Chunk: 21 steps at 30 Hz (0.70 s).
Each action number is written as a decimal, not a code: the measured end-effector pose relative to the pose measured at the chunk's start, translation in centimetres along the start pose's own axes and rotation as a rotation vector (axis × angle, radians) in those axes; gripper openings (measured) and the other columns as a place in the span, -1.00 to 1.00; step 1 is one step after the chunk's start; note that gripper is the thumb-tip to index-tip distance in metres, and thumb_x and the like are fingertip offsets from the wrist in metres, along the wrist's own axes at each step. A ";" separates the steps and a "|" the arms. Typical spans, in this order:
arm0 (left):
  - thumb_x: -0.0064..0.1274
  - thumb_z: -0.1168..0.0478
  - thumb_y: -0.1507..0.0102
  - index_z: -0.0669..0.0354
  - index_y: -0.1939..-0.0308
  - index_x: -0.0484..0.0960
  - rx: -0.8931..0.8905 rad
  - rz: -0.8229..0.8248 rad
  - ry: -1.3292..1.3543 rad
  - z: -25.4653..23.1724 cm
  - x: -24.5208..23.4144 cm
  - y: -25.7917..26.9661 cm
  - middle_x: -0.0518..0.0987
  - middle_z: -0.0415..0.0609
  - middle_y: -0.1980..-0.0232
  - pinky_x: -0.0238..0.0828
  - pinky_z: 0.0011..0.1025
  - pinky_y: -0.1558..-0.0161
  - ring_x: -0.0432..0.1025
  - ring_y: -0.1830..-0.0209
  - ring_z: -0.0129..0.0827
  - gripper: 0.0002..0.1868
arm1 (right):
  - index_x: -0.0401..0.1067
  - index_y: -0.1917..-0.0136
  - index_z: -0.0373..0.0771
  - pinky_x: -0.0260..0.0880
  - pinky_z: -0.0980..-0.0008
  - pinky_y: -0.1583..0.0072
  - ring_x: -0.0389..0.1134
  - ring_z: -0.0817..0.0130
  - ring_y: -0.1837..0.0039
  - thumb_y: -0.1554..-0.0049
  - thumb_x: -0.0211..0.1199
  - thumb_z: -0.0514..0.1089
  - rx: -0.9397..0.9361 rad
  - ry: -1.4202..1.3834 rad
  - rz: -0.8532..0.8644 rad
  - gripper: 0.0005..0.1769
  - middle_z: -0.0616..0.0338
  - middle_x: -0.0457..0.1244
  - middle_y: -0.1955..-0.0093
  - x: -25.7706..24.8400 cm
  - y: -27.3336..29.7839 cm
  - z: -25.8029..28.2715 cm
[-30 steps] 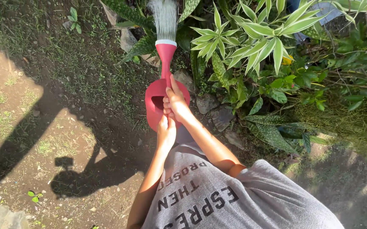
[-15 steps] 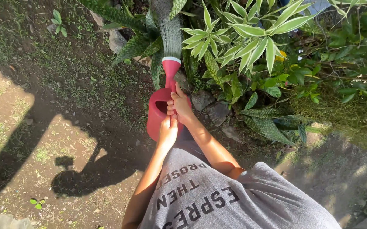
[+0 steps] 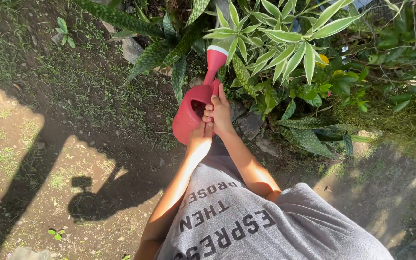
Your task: Watering various garden plants using a plastic watering can filled from a ground hose.
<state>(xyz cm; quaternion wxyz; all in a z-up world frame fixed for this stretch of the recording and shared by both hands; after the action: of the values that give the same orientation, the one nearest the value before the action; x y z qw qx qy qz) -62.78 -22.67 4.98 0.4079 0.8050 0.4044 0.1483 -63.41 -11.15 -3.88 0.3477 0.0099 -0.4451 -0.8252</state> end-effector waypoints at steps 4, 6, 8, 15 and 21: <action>-0.29 -0.15 -0.30 0.08 -0.17 0.44 -0.033 0.035 -0.027 -0.8 -0.3 -1.3 0.55 0.17 -0.07 0.30 -0.10 -0.16 0.37 -0.20 -0.04 -0.47 | -0.23 -0.55 0.29 0.03 0.53 0.50 0.06 0.47 0.50 -0.31 -0.19 -0.20 0.029 -0.101 0.094 -0.36 0.24 0.05 0.43 0.1 -2.2 0.2; -0.32 -0.14 -0.32 0.16 -0.19 0.43 -0.029 0.036 -0.042 -0.8 -0.4 -1.8 0.51 0.26 -0.11 0.28 -0.05 -0.18 0.33 -0.22 0.05 -0.44 | -0.23 -0.55 0.23 0.01 0.57 0.50 0.02 0.56 0.49 -0.31 -0.20 -0.18 0.026 0.047 0.026 -0.38 0.34 0.02 0.43 0.3 -2.2 0.4; -0.32 -0.15 -0.32 0.18 -0.24 0.39 -0.065 0.045 -0.043 -1.6 -0.8 -1.1 0.48 0.25 -0.15 0.25 -0.08 -0.21 0.31 -0.25 0.01 -0.41 | -0.23 -0.55 0.22 0.01 0.57 0.49 0.02 0.56 0.49 -0.31 -0.18 -0.18 0.056 0.033 0.013 -0.38 0.35 0.00 0.43 0.7 -2.0 0.2; -0.30 -0.16 -0.31 0.15 -0.29 0.36 -0.115 0.036 -0.054 -0.2 -0.3 -2.5 0.48 0.14 -0.19 0.25 -0.17 -0.23 0.30 -0.28 -0.13 -0.38 | -0.18 -0.52 0.29 0.01 0.54 0.52 0.05 0.51 0.50 -0.28 -0.11 -0.17 0.132 -0.021 -0.018 -0.36 0.29 0.00 0.44 0.6 -3.1 -1.3; -0.33 -0.10 -0.33 0.19 -0.24 0.41 -0.064 0.057 -0.064 -2.3 -0.7 -2.3 0.49 0.20 -0.16 0.23 -0.10 -0.24 0.29 -0.28 -0.03 -0.44 | -0.21 -0.54 0.23 0.02 0.56 0.51 0.06 0.52 0.49 -0.29 -0.18 -0.17 0.107 0.026 -0.047 -0.38 0.31 0.03 0.43 1.0 -2.6 0.9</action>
<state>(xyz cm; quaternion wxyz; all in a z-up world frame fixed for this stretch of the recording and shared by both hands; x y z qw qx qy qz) -65.77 -21.21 4.72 0.4416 0.8072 0.3630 0.1470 -65.97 -10.17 -4.96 0.3328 0.0498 -0.4834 -0.8081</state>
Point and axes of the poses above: each hand's wrist, its own y-axis away from the middle knuckle, its own x-axis out of the palm, z = x × y, the point moved 4 cm from there along -y, towards the middle knuckle
